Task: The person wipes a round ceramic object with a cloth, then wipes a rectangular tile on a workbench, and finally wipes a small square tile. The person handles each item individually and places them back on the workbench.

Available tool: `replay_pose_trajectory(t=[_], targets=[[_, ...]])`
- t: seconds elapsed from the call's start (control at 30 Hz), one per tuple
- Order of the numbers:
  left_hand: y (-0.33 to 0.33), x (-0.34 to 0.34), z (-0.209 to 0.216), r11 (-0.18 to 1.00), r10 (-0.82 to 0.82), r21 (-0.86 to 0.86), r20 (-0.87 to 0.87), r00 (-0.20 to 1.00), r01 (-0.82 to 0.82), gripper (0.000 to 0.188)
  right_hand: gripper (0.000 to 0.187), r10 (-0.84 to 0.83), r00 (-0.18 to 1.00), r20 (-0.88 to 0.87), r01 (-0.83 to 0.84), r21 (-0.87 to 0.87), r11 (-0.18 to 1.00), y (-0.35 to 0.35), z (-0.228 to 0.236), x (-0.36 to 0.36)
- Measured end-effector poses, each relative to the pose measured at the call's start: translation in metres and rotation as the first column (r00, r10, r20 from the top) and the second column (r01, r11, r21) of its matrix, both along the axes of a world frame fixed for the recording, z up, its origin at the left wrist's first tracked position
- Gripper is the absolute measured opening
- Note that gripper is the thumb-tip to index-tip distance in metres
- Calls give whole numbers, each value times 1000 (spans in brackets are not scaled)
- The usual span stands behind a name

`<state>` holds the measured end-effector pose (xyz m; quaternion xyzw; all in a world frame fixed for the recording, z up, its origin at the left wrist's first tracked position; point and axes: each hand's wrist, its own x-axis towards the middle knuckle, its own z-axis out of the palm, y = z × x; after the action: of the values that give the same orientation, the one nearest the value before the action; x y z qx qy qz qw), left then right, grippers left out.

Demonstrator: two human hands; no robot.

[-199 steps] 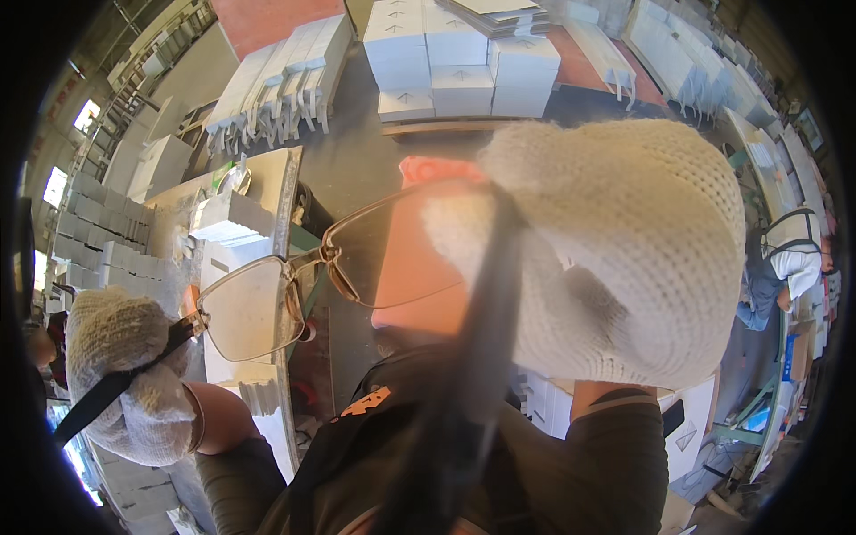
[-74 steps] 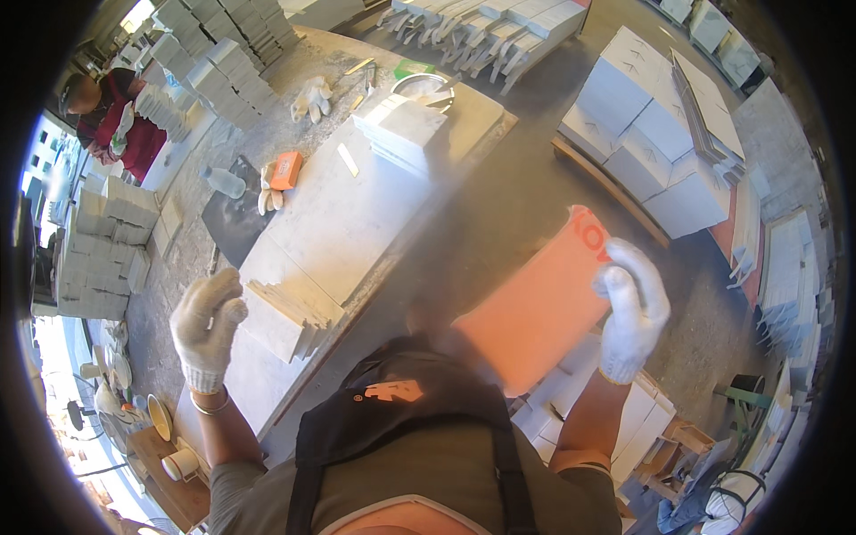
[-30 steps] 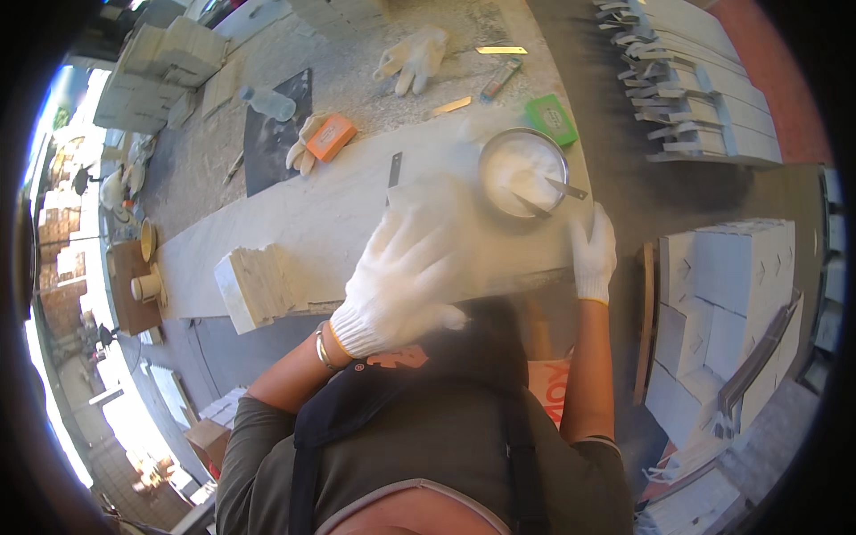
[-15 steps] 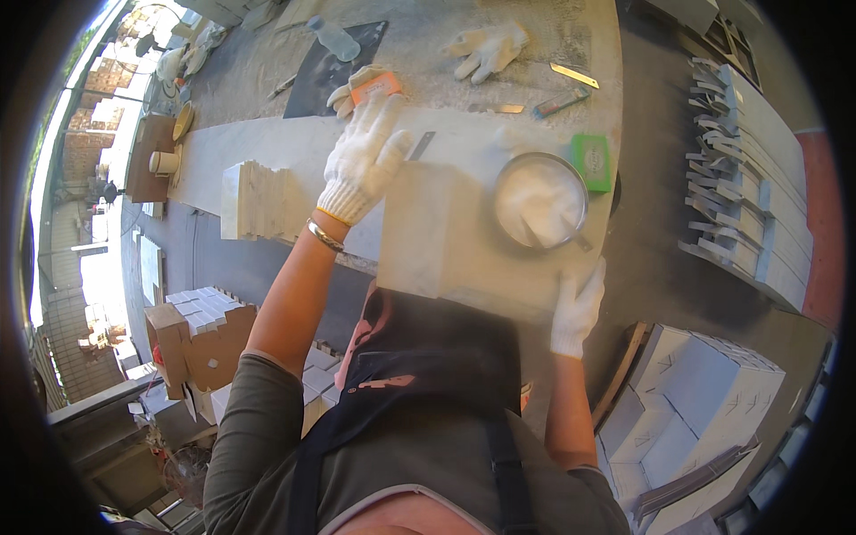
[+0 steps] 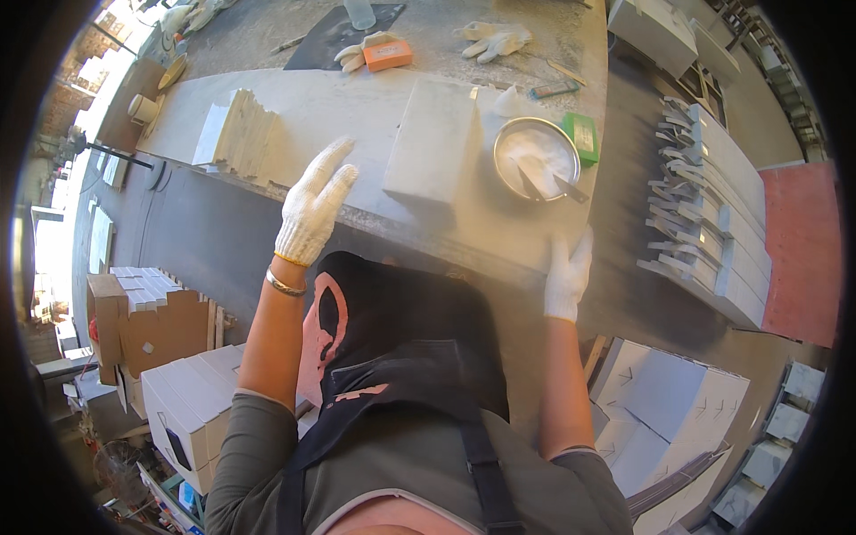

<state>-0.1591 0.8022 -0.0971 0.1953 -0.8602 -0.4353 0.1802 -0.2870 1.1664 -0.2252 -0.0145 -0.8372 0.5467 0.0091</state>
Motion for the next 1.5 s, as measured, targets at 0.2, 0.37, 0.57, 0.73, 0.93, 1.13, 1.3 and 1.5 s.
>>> replay_pose_trajectory(t=[0.2, 0.37, 0.57, 0.73, 0.93, 1.13, 1.3, 1.5], targets=[[21, 73, -14, 976, 14, 218, -20, 1000, -9, 48, 75, 8, 999, -37, -7, 26, 1000, 6, -17, -4], [14, 107, -16, 915, 66, 404, -139, 988, -5, 48, 81, -86, 996, -26, 90, 266, 960, 5, -23, -12], [21, 91, -21, 936, 66, 351, -159, 985, -6, 55, 79, -80, 996, -40, 89, 336, 938, 2, -17, -11], [35, 34, 6, 986, -140, -117, -187, 972, 119, 68, 72, -103, 992, -67, 120, 339, 933, -4, -5, -5], [47, -14, 35, 973, -195, 119, -18, 981, 195, 77, 73, -90, 995, -30, 95, 268, 959, -5, 0, -1], [31, -19, 3, 859, -65, 494, -152, 986, 133, 56, 75, -100, 995, -17, 101, 255, 962, -4, -4, -3], [-1, -13, -6, 767, 72, 641, -124, 990, 25, 49, 76, -107, 992, -60, 120, 278, 953, -2, -6, -4], [34, -40, 39, 993, -117, 16, 48, 992, 116, 77, 59, -68, 995, -79, 81, 176, 981, -4, -1, -2]])
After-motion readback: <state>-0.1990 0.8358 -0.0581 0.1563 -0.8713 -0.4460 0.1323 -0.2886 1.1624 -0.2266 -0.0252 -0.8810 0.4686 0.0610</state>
